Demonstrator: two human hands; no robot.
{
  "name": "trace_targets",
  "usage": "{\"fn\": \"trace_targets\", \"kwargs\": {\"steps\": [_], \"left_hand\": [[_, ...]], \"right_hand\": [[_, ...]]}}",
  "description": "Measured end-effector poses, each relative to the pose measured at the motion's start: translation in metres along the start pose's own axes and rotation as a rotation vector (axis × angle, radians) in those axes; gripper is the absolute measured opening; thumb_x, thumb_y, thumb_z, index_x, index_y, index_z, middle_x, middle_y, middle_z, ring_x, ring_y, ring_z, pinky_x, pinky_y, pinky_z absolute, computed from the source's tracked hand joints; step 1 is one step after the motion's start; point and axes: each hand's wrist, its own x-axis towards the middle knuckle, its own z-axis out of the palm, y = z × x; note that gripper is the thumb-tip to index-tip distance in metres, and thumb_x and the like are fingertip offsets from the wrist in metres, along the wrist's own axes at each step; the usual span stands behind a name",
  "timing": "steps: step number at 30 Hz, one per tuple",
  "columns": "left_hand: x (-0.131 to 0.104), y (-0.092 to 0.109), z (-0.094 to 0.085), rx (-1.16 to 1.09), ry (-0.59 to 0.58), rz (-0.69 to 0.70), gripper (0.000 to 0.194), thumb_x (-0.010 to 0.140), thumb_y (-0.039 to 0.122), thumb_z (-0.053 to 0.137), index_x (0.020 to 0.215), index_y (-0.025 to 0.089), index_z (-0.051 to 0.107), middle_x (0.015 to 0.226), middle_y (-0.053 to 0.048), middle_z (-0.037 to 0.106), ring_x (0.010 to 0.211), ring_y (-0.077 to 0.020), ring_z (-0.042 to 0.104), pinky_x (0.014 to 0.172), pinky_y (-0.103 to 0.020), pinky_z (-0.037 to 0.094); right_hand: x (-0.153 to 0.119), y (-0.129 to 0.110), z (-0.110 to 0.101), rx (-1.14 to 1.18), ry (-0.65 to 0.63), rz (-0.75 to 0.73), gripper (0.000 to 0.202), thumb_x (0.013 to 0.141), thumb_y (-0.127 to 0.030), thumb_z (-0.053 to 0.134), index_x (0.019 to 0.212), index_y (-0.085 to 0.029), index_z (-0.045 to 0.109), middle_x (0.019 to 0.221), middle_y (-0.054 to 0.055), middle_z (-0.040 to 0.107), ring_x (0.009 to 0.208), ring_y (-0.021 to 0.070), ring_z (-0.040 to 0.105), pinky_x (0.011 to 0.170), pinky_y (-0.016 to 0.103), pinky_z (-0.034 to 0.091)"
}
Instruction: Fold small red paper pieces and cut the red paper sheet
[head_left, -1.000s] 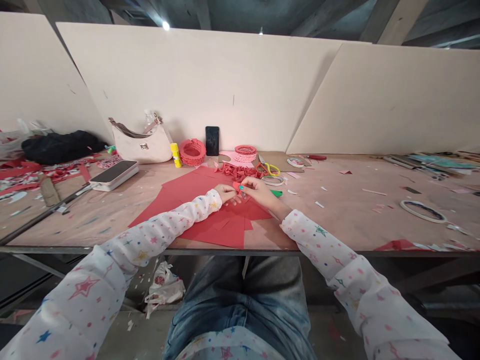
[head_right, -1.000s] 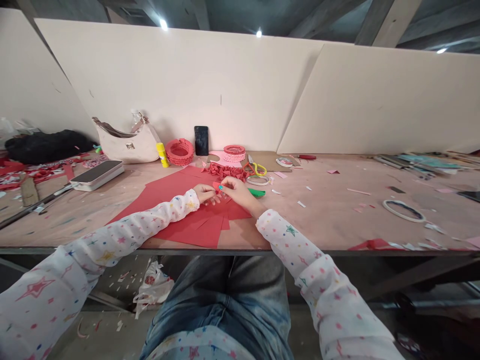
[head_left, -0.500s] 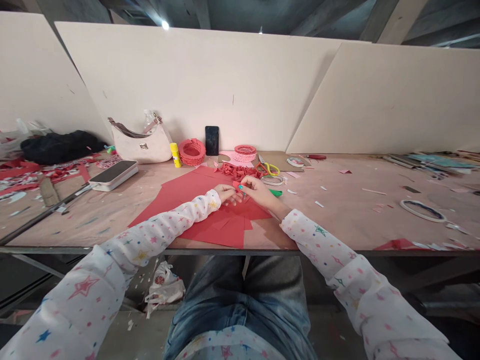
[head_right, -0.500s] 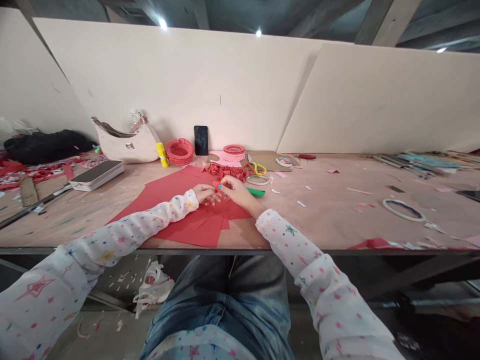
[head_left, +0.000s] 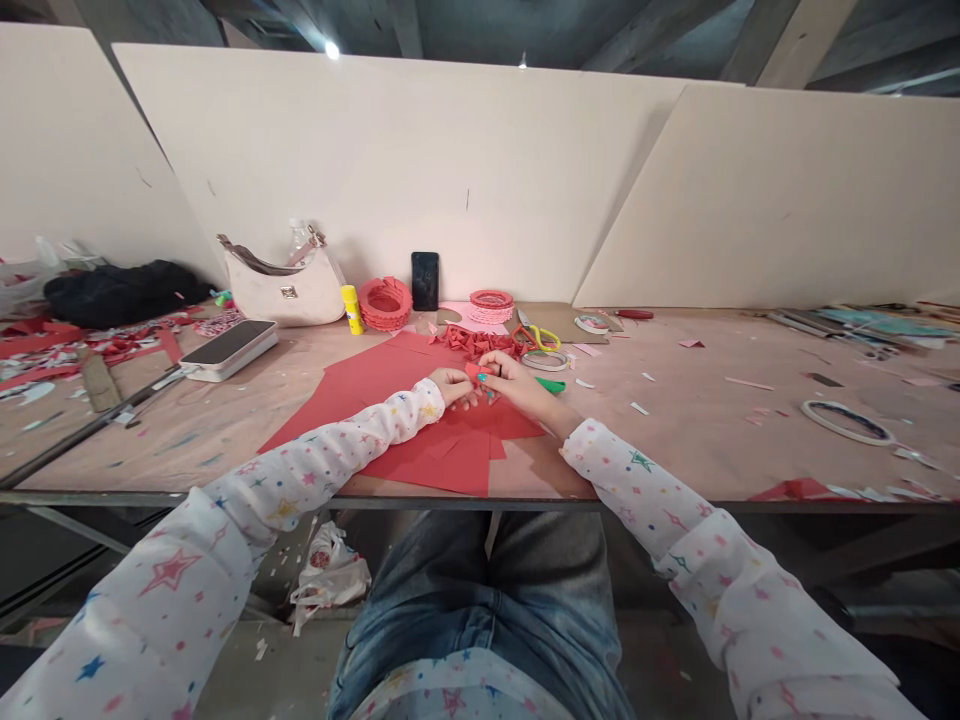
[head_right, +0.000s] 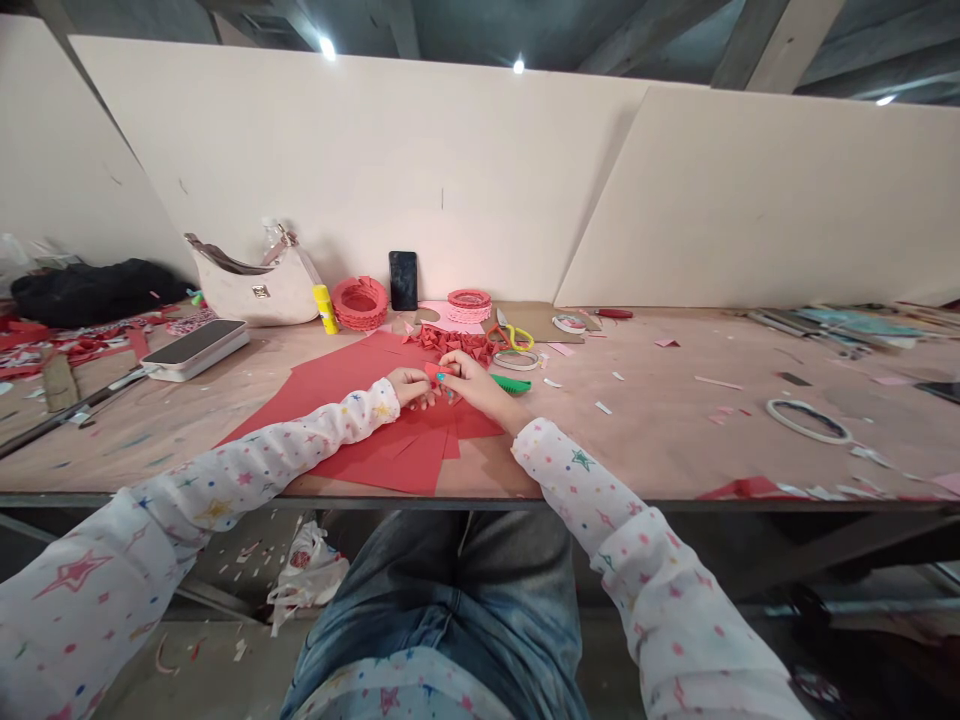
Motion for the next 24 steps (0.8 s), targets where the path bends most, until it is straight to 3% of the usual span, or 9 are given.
{"fn": "trace_targets", "kwargs": {"steps": [15,20,24], "left_hand": [[-0.001,0.001,0.000,0.022,-0.012,0.004,0.016,0.067,0.007,0.041,0.058,0.010,0.054,0.040,0.005,0.047,0.033,-0.0024,0.039,0.036,-0.014,0.032],[-0.001,0.001,0.001,0.022,-0.004,0.009,0.018,0.068,0.006,0.040,0.056,0.010,0.053,0.039,0.006,0.044,0.033,-0.0018,0.037,0.035,-0.013,0.030],[-0.002,0.002,0.002,0.018,0.012,-0.018,0.020,0.072,0.005,0.041,0.055,0.009,0.051,0.039,0.006,0.042,0.033,-0.0015,0.036,0.035,-0.013,0.028]], "right_hand": [[-0.002,-0.004,0.000,0.044,-0.076,0.012,0.019,0.069,-0.015,0.044,0.087,-0.020,0.045,0.080,-0.001,0.050,0.068,0.0096,0.050,0.055,0.020,0.042],[0.002,-0.004,-0.011,0.030,-0.107,0.014,0.019,0.068,-0.014,0.045,0.086,-0.020,0.045,0.071,-0.003,0.050,0.060,0.0088,0.048,0.051,0.020,0.039],[0.002,-0.005,-0.021,-0.005,-0.050,-0.012,0.016,0.069,-0.016,0.047,0.085,-0.020,0.046,0.070,-0.003,0.049,0.060,0.0081,0.046,0.052,0.019,0.037]]}}
